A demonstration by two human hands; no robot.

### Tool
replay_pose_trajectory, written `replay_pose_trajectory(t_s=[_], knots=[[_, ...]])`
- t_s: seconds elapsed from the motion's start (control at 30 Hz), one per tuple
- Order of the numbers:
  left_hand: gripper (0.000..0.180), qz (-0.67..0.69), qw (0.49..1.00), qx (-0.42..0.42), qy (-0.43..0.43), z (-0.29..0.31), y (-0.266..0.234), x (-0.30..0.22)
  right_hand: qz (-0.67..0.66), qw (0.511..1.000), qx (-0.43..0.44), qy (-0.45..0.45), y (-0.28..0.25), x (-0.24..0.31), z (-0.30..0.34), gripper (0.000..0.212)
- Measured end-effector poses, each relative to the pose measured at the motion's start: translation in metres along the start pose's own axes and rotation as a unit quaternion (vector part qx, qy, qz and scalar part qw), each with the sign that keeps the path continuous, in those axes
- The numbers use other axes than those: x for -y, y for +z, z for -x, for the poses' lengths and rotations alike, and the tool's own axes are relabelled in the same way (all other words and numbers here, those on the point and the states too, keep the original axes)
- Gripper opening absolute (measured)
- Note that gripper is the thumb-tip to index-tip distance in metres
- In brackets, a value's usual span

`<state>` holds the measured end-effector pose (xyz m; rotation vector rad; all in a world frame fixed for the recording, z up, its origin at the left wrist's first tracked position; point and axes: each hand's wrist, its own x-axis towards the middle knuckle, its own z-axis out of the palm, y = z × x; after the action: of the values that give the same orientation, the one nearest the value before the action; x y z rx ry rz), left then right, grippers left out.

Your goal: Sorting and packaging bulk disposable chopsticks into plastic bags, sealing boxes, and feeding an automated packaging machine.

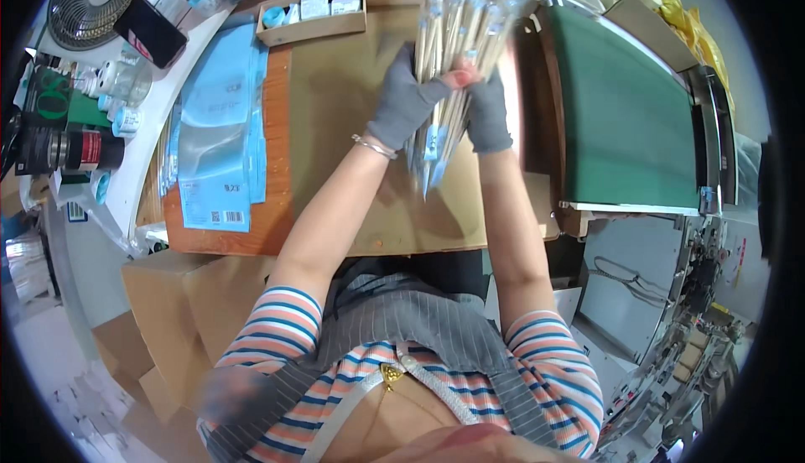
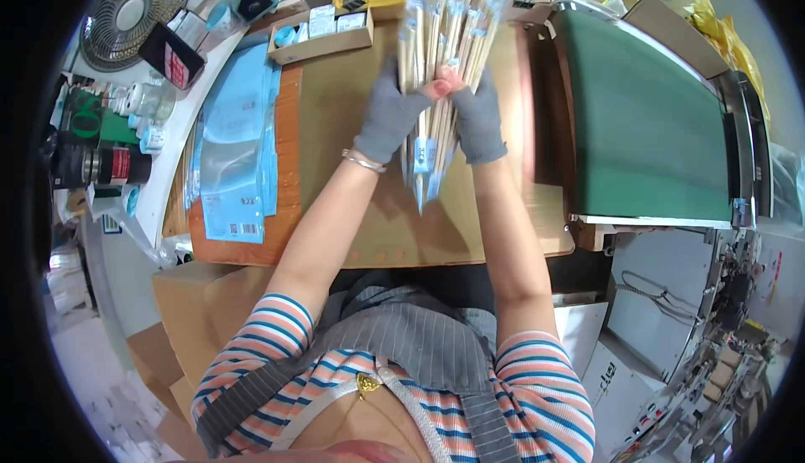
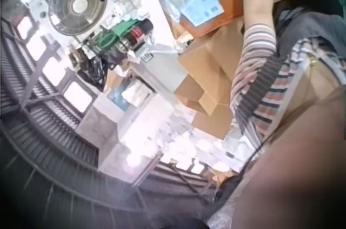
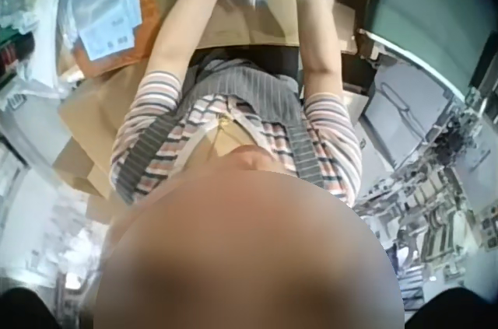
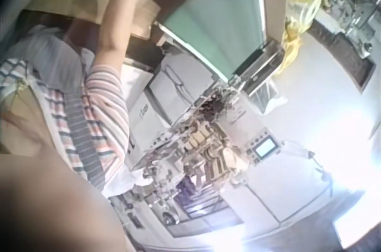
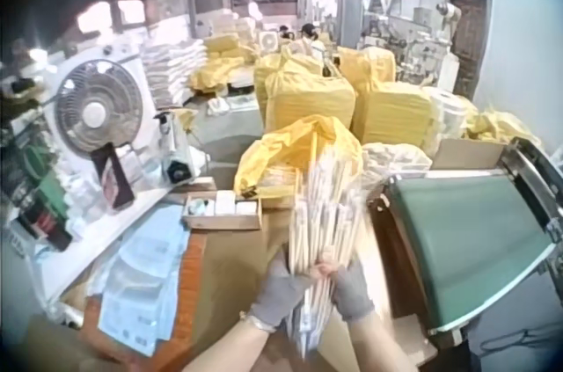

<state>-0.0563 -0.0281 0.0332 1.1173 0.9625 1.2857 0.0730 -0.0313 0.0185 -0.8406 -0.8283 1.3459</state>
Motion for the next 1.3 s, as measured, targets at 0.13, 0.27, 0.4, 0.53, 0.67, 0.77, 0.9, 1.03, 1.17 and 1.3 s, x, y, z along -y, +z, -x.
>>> replay_pose_trajectory(t_s=[0.13, 0.27, 0.4, 0.53, 0.67, 0.77, 0.9, 1.03, 1.17, 1.3], knots=[[0.094, -0.078, 0.975, 0.121, 0.169, 0.029, -0.029, -0.054, 0.060, 0.990, 0.110, -0.069, 0.044, 0.059, 0.036, 0.051], [0.114, 0.021, 0.978, 0.201, 0.059, 0.062, -0.043, -0.048, 0.059, 0.983, 0.174, -0.029, 0.043, 0.056, 0.066, 0.090], [0.092, -0.239, 0.945, 0.202, 0.095, 0.074, -0.059, -0.002, 0.080, 0.974, 0.208, -0.033, 0.018, 0.013, 0.074, 0.109], [0.052, -0.235, 0.969, 0.066, 0.032, 0.037, -0.038, 0.006, 0.261, 0.956, 0.080, -0.105, 0.016, 0.005, 0.030, 0.062], [0.070, -0.066, 0.969, 0.106, -0.211, -0.051, -0.008, 0.010, -0.071, 0.977, -0.018, 0.202, -0.024, -0.010, -0.060, 0.033], [0.073, -0.225, 0.955, -0.040, -0.187, -0.090, -0.031, 0.059, -0.087, 0.966, -0.033, 0.242, -0.018, -0.041, -0.084, 0.033], [0.070, -0.108, 0.978, 0.056, -0.168, -0.075, -0.028, 0.054, -0.061, 0.972, -0.052, 0.222, -0.020, -0.040, -0.061, 0.038], [0.071, -0.057, 0.995, 0.072, 0.032, -0.023, -0.011, -0.020, 0.003, 0.999, 0.037, -0.015, 0.008, 0.013, -0.015, 0.049], [0.083, -0.080, 0.975, 0.197, 0.063, 0.015, -0.039, -0.036, 0.068, 0.988, 0.139, -0.025, 0.024, 0.048, 0.027, 0.067], [0.078, -0.099, 0.965, 0.228, 0.085, 0.052, -0.052, -0.034, 0.096, 0.980, 0.165, -0.053, 0.044, 0.051, 0.063, 0.083]])
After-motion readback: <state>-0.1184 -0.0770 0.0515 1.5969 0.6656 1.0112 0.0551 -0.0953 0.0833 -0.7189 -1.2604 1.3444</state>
